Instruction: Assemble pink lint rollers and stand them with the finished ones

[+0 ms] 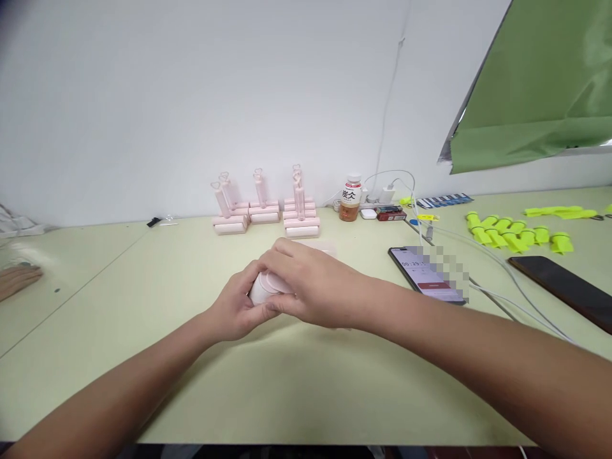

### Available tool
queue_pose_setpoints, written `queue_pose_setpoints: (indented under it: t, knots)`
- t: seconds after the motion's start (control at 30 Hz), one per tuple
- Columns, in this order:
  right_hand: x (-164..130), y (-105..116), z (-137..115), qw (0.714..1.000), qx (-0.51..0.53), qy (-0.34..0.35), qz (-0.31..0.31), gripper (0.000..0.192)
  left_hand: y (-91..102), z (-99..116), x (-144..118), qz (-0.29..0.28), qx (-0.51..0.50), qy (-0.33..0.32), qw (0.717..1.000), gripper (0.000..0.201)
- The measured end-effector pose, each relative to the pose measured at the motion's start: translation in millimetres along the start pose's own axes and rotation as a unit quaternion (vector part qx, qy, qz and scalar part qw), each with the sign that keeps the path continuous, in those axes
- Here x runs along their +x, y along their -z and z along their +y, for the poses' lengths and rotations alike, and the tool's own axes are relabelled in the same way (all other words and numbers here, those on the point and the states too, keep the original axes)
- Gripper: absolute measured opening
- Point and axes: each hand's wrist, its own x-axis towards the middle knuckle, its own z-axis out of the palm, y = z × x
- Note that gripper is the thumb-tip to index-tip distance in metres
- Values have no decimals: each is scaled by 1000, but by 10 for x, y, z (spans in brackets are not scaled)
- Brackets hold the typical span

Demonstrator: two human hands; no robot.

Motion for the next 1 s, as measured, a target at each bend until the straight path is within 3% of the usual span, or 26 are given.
queue_pose_setpoints:
  t: [0.23, 0.4, 0.53, 0.67, 0.87, 1.0]
  knots:
    - [6, 72, -112, 997, 14, 0, -76, 16, -88, -98, -43, -5, 65, -52, 997, 29]
    - [69, 71, -99, 992, 4, -5, -126, 15, -160, -186, -40, 4, 116, -47, 992, 30]
    - [101, 38, -107, 990, -16, 4, -143, 14, -198, -281, -31, 23, 133, -83, 987, 34]
    - [94, 8, -107, 989, -17, 5, -145, 14, -243, -364, -27, 27, 125, -113, 985, 34]
    - [93, 25, -91, 984, 13, 26, -174, 16, -295, -384, -48, 7, 91, -85, 992, 32]
    - [108, 28, -100, 981, 8, 2, -193, 17, -293, -365, -60, 4, 68, -112, 991, 25]
